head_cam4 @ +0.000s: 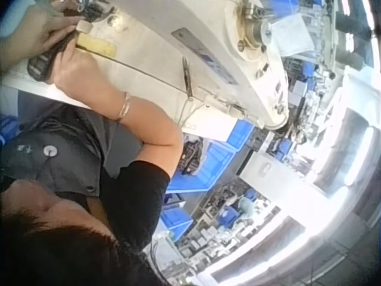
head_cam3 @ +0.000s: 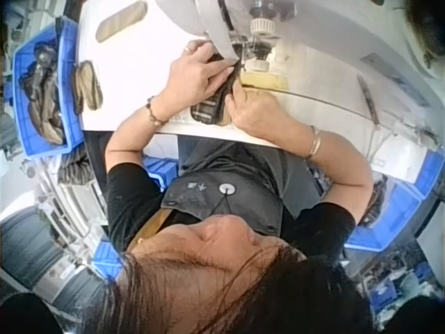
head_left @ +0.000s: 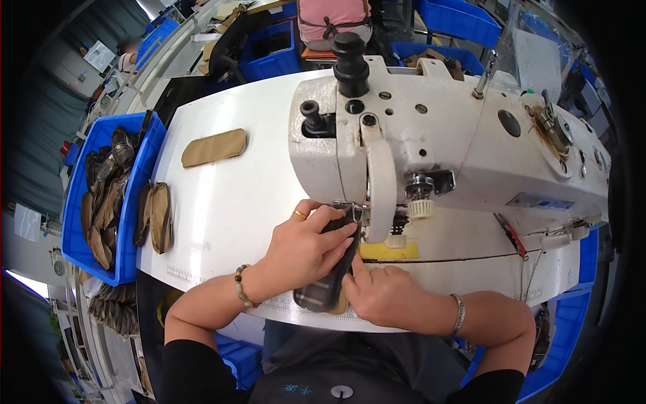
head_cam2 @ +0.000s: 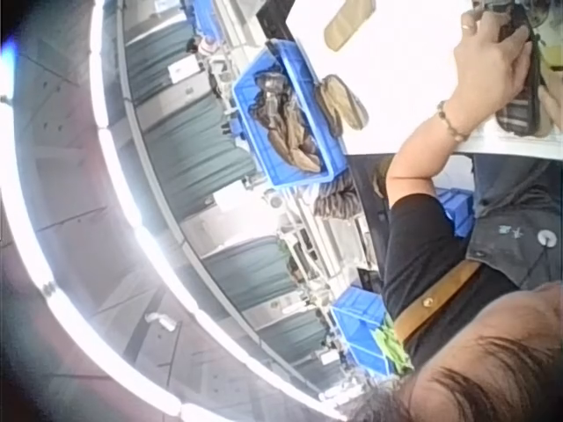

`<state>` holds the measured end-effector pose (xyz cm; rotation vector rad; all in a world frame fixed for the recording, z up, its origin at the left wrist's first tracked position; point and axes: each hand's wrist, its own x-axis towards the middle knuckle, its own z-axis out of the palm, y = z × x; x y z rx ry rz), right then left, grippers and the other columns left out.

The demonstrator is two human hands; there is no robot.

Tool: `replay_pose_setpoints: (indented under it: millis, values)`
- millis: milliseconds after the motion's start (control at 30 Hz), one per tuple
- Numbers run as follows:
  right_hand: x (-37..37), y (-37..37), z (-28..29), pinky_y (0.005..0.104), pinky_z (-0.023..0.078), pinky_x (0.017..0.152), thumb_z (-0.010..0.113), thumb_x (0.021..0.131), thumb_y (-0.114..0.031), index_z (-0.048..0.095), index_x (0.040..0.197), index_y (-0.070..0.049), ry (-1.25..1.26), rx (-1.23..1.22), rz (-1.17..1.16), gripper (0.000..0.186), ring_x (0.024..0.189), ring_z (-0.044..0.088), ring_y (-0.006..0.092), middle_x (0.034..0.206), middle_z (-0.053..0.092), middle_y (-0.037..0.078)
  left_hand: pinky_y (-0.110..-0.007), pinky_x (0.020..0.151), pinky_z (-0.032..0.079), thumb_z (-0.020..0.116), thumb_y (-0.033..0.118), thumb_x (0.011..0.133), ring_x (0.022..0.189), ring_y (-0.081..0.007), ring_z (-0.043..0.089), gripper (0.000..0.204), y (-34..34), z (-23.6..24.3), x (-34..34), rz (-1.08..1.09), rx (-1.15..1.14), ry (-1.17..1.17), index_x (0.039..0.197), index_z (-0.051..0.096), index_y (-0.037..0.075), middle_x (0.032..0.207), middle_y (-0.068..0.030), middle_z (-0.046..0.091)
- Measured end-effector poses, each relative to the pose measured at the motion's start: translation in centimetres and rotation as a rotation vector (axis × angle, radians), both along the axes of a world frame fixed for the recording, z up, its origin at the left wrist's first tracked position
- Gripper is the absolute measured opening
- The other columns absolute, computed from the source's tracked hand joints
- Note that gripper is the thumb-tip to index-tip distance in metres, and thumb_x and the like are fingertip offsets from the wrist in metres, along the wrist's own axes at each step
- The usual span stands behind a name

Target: Using a sewing machine to stitch together components of a leather bag.

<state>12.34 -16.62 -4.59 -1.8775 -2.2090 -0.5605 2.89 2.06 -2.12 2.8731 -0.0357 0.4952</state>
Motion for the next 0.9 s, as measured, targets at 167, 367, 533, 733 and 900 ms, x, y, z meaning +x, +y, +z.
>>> replay_pose_setpoints:
  millis: [167,367,533,733,900]
  values:
    - [-0.3,-0.1,-0.1,0.0244,0.042,0.043,0.060,0.077,-0.015,0.063,0.076,-0.003,0.017,0.002,-0.022,0.013,0.046,0.053,0.0088,0.099,0.072,0.030,-0.033,0.069,0.056,0.077,0.020,0.080,0.098,-0.0285,0.061,0.028,-0.5,0.0,0.4,-0.020,-0.006,-0.016,0.107,0.078,0.014,0.106,-0.0057,0.065]
    - [-0.2,-0.1,0.1,0.0248,0.042,0.041,0.061,0.078,-0.017,0.063,0.072,-0.002,0.021,0.020,0.010,0.016,0.046,0.055,0.0093,0.097,0.071,0.035,-0.034,0.070,0.055,0.077,0.019,0.080,0.097,-0.0288,0.060,0.028,-1.0,-0.1,0.4,0.000,-0.026,-0.024,0.108,0.078,0.014,0.105,-0.0065,0.064]
    - [-0.3,0.1,-0.4,0.0260,0.044,0.043,0.061,0.078,-0.016,0.064,0.076,-0.001,-0.007,0.027,-0.052,0.015,0.050,0.058,0.0131,0.100,0.071,0.032,-0.036,0.070,0.054,0.076,0.019,0.082,0.097,-0.0290,0.060,0.028,-0.7,-0.3,0.7,0.025,-0.012,-0.019,0.109,0.078,0.014,0.105,-0.0068,0.064]
    - [0.4,0.3,-0.5,0.0281,0.047,0.046,0.061,0.080,-0.016,0.065,0.078,0.000,0.030,0.037,-0.062,0.016,0.053,0.062,0.0173,0.101,0.070,0.032,-0.039,0.074,0.054,0.076,0.026,0.084,0.099,-0.0321,0.059,0.031,0.3,0.2,1.1,-0.005,-0.063,0.091,0.112,0.077,0.012,0.112,-0.0101,0.063]
    - [0.8,0.3,-0.2,0.0283,0.048,0.045,0.062,0.079,-0.017,0.065,0.080,0.001,0.069,0.071,-0.057,0.018,0.050,0.062,0.0151,0.099,0.070,0.034,-0.043,0.098,0.050,0.080,0.039,0.079,0.124,-0.0323,0.059,0.081,-0.3,4.1,-2.3,-0.189,0.103,0.331,0.140,0.051,-0.005,0.145,-0.0190,0.051]
